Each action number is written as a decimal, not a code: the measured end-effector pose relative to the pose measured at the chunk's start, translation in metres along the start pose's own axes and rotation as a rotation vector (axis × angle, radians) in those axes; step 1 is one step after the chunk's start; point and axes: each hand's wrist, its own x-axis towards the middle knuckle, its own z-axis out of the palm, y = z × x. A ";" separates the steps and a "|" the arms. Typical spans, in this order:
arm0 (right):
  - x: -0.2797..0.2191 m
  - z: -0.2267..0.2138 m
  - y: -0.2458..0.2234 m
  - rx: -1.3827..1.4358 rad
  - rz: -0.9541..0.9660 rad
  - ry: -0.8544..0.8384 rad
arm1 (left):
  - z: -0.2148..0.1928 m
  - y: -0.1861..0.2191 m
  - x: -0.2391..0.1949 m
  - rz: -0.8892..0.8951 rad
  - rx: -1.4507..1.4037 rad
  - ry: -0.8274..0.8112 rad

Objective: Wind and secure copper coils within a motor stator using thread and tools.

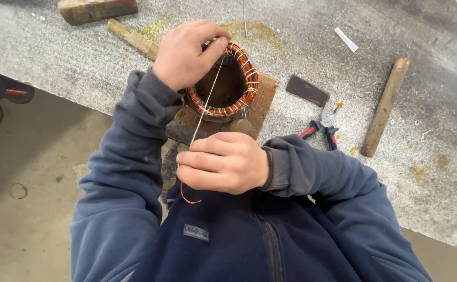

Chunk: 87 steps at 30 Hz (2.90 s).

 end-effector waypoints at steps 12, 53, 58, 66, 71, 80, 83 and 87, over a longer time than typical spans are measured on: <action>-0.016 -0.018 0.073 0.657 0.671 0.546 | -0.027 0.059 -0.056 0.203 -0.394 -0.052; -0.036 0.007 0.149 -0.117 0.439 0.252 | 0.025 0.061 -0.076 -0.038 -0.319 0.392; -0.041 0.011 0.151 -0.069 0.416 0.251 | 0.028 0.057 -0.077 0.109 -0.134 0.392; -0.041 0.009 0.148 -0.089 0.392 0.269 | 0.027 0.060 -0.076 0.133 -0.077 0.395; -0.045 0.011 0.146 -0.146 0.435 0.292 | 0.028 0.060 -0.076 0.134 -0.082 0.387; -0.051 0.009 0.154 -0.126 0.453 0.309 | 0.033 0.058 -0.077 0.141 -0.087 0.384; -0.072 0.008 0.167 -0.255 0.484 0.295 | 0.028 0.064 -0.073 0.154 -0.085 0.390; -0.159 -0.001 0.210 -0.302 0.539 0.313 | 0.048 0.068 -0.077 0.143 -0.073 0.407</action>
